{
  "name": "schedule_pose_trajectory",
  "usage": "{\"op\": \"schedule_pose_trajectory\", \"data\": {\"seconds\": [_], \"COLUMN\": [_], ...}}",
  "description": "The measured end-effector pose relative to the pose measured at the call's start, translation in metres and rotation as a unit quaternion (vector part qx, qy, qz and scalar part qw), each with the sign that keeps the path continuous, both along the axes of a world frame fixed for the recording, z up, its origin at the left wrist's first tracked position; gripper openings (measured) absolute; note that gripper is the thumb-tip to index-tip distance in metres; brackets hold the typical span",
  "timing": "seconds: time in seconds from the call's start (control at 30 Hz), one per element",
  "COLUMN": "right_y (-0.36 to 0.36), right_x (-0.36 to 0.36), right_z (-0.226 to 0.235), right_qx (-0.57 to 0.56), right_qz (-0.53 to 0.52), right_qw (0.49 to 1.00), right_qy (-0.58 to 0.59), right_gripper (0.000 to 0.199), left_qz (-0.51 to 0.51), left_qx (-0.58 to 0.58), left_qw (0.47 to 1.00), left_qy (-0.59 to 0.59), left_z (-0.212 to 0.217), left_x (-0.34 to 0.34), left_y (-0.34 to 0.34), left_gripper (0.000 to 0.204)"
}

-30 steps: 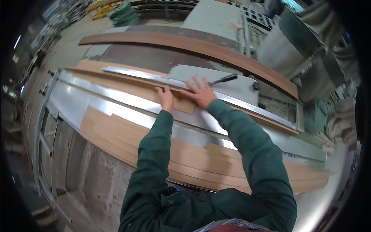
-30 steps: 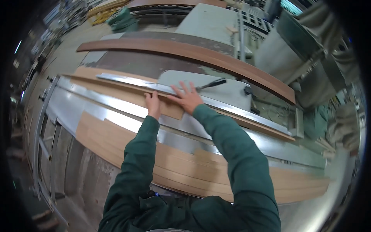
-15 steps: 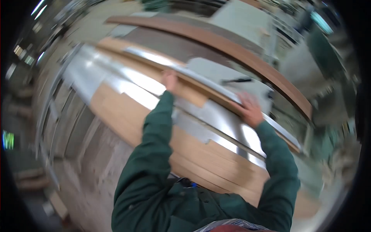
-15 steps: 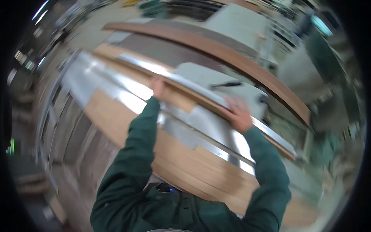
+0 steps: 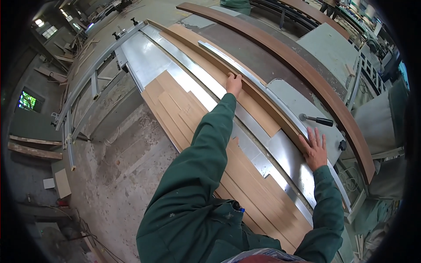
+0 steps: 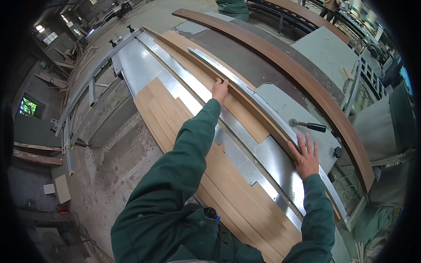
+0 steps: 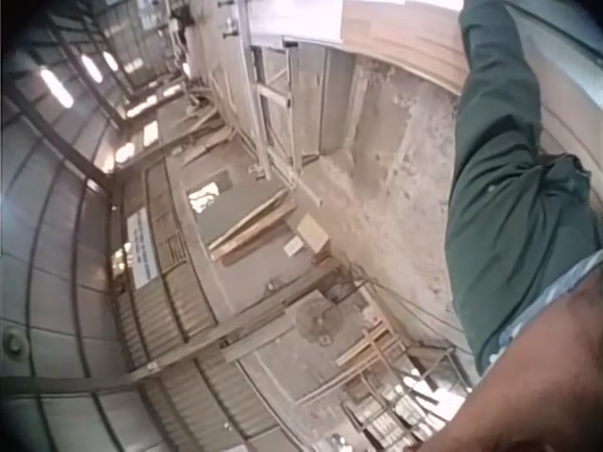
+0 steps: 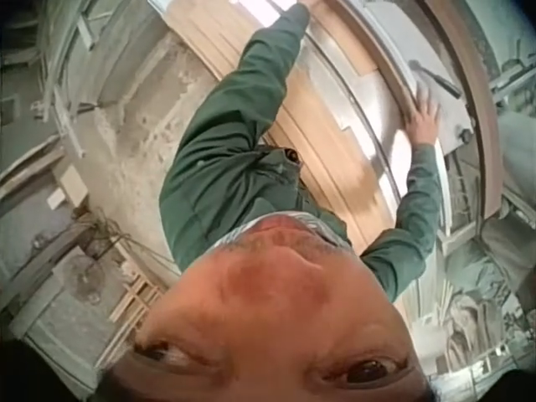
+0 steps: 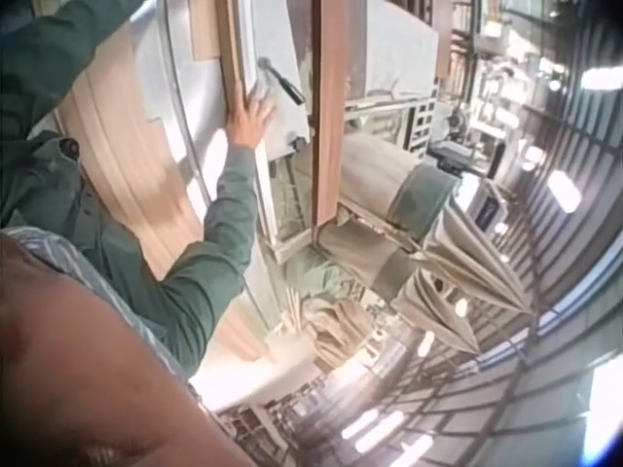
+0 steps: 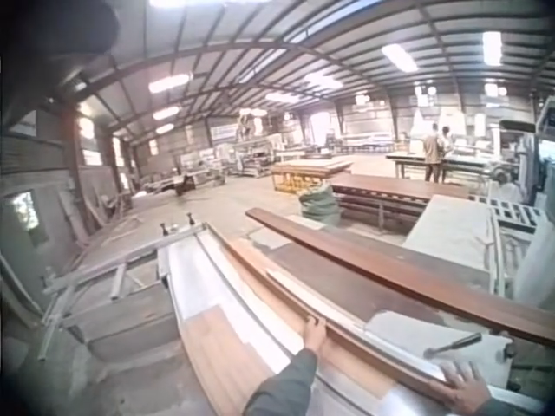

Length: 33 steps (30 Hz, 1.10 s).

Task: Arrange and move wooden planks on a sliding table saw in a manufacturing workshop.

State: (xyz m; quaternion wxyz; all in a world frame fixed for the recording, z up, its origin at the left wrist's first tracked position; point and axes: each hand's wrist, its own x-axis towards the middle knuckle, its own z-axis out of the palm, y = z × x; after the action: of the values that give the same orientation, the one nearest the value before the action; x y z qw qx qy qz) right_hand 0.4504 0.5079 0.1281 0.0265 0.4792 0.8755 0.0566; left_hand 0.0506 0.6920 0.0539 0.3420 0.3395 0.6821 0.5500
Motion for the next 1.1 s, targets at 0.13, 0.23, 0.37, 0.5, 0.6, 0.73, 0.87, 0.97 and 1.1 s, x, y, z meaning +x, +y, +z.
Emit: {"op": "schedule_pose_trajectory", "data": {"seconds": [0.13,0.23,0.37,0.5,0.6,0.73,0.87,0.97,1.1], "right_y": [0.006,0.016,0.017,0.016,0.017,0.016,0.013,0.010,0.002], "right_x": [-0.015,-0.027,-0.032,-0.034,-0.034,-0.031,-0.028,-0.013,-0.012], "right_z": [0.004,-0.004,0.005,0.006,0.003,-0.002,0.003,-0.004,0.002], "right_qx": [-0.004,0.005,-0.009,-0.017,-0.010,0.007,0.014,0.046,-0.010], "right_qz": [-0.005,0.016,0.004,-0.002,-0.005,-0.004,0.002,0.000,-0.018], "right_qw": [1.000,1.000,1.000,1.000,1.000,1.000,1.000,0.999,0.999], "right_qy": [-0.007,-0.003,-0.026,-0.026,-0.026,-0.028,-0.022,-0.022,-0.036], "right_gripper": [0.090,0.091,0.093,0.093,0.092,0.091,0.089,0.082,0.078], "left_qz": [0.002,0.007,-0.033,-0.038,-0.045,-0.046,-0.050,-0.066,-0.090], "left_qx": [0.000,-0.012,-0.010,-0.017,-0.023,0.007,-0.008,0.004,0.034], "left_qw": [1.000,1.000,0.999,0.999,0.999,0.999,0.998,0.998,0.991], "left_qy": [0.007,0.002,0.018,0.007,0.017,-0.016,-0.022,0.010,-0.089], "left_z": [-0.002,-0.006,-0.007,-0.007,-0.005,0.003,0.006,-0.005,-0.014], "left_x": [-0.013,-0.029,-0.032,-0.033,-0.039,-0.027,-0.018,-0.017,-0.007], "left_y": [0.013,0.017,0.020,0.019,0.018,0.009,0.012,0.017,0.003], "left_gripper": [0.059,0.056,0.072,0.073,0.074,0.074,0.076,0.062,0.055]}}
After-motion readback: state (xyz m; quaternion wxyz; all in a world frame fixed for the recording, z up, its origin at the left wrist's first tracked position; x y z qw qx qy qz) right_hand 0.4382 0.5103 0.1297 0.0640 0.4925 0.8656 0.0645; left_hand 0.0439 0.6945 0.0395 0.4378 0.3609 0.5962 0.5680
